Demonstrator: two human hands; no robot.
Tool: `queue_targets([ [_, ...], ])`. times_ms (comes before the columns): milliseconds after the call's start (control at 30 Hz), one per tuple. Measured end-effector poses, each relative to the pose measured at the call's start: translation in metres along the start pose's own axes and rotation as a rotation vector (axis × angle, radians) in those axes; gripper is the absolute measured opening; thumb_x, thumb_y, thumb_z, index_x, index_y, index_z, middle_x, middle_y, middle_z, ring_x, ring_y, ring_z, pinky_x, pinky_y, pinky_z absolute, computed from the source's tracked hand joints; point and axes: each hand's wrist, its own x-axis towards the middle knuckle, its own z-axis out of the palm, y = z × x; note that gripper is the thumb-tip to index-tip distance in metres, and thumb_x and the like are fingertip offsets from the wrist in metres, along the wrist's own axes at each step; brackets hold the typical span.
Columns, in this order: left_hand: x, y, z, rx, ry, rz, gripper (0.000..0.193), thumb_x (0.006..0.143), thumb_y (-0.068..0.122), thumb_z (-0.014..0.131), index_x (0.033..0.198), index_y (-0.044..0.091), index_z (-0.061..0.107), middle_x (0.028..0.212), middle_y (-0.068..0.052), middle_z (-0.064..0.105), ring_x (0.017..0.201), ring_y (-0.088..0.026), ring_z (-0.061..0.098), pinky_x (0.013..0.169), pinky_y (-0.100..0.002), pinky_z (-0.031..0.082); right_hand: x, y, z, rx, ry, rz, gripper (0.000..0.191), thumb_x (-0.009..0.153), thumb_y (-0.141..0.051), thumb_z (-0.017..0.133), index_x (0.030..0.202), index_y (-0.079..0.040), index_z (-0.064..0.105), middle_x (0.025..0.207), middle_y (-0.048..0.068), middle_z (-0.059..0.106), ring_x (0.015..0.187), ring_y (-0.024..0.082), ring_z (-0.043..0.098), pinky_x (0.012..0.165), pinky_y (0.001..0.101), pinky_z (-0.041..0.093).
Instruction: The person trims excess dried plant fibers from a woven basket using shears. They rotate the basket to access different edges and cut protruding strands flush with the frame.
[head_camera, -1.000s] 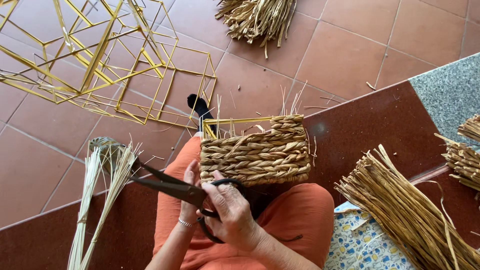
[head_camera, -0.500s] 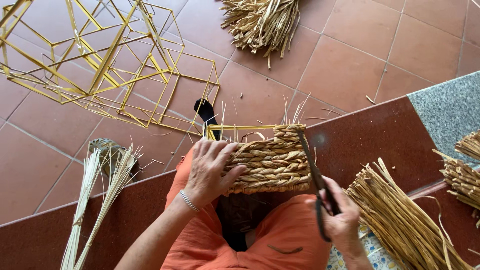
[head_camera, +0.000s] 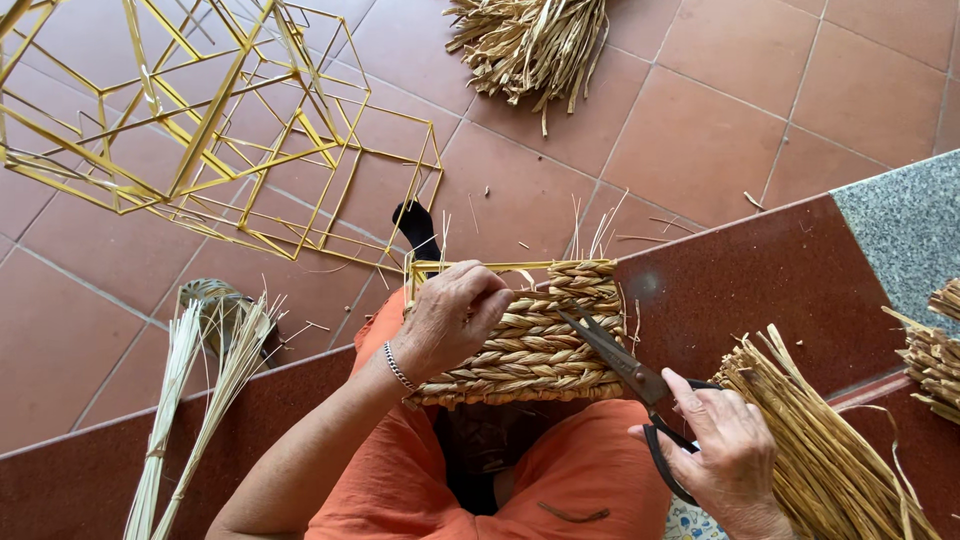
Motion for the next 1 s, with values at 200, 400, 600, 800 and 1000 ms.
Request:
queue_targets([
  [200, 0.008, 0.009, 0.000, -0.118, -0.037, -0.061, 0.017, 0.095, 0.016, 0.071, 0.089, 0.001, 0.068, 0.080, -0.009, 0.066, 0.068, -0.021, 0.062, 0.063, -0.034, 0.050, 0.018, 0.003, -0.005, -0.143, -0.070, -0.109, 0.076, 0.076, -0.055, 0.074, 0.135, -0.008, 0.063, 0.083, 0.008, 0.066, 0.072, 0.019, 0.063, 0.060, 0.0362, 0.048],
  [400, 0.004, 0.014, 0.002, -0.142, -0.041, -0.042, 0.018, 0.096, 0.018, 0.071, 0.089, 0.001, 0.068, 0.079, -0.010, 0.066, 0.068, -0.022, 0.062, 0.062, -0.035, 0.050, 0.030, 0.007, -0.003, -0.251, -0.197, -0.119, 0.080, 0.077, -0.057, 0.073, 0.142, -0.011, 0.063, 0.071, 0.004, 0.057, 0.059, 0.018, 0.056, 0.051, 0.0360, 0.045],
  [600, 0.005, 0.011, -0.002, -0.140, -0.023, -0.068, 0.019, 0.095, 0.020, 0.072, 0.087, 0.003, 0.070, 0.075, -0.009, 0.067, 0.068, -0.021, 0.065, 0.062, -0.035, 0.051, 0.036, 0.006, -0.008, -0.285, -0.108, -0.165, 0.075, 0.076, -0.056, 0.069, 0.135, -0.010, 0.063, 0.071, 0.005, 0.052, 0.064, 0.021, 0.053, 0.055, 0.0396, 0.043],
  [800, 0.004, 0.018, -0.001, -0.182, -0.043, -0.128, 0.021, 0.092, 0.021, 0.075, 0.083, 0.003, 0.070, 0.070, -0.008, 0.067, 0.061, -0.018, 0.064, 0.058, -0.033, 0.051, 0.034, 0.010, -0.001, -0.305, -0.102, -0.164, 0.080, 0.077, -0.061, 0.066, 0.138, -0.010, 0.064, 0.068, 0.005, 0.050, 0.060, 0.021, 0.053, 0.053, 0.0399, 0.043],
  [1000, 0.004, 0.018, 0.000, -0.236, -0.047, -0.178, 0.021, 0.093, 0.021, 0.074, 0.084, 0.001, 0.071, 0.069, -0.007, 0.068, 0.061, -0.012, 0.064, 0.056, -0.029, 0.052, 0.026, 0.023, 0.010, -0.262, -0.114, -0.232, 0.074, 0.084, -0.055, 0.063, 0.137, -0.005, 0.062, 0.067, 0.004, 0.052, 0.058, 0.019, 0.055, 0.051, 0.0384, 0.047],
])
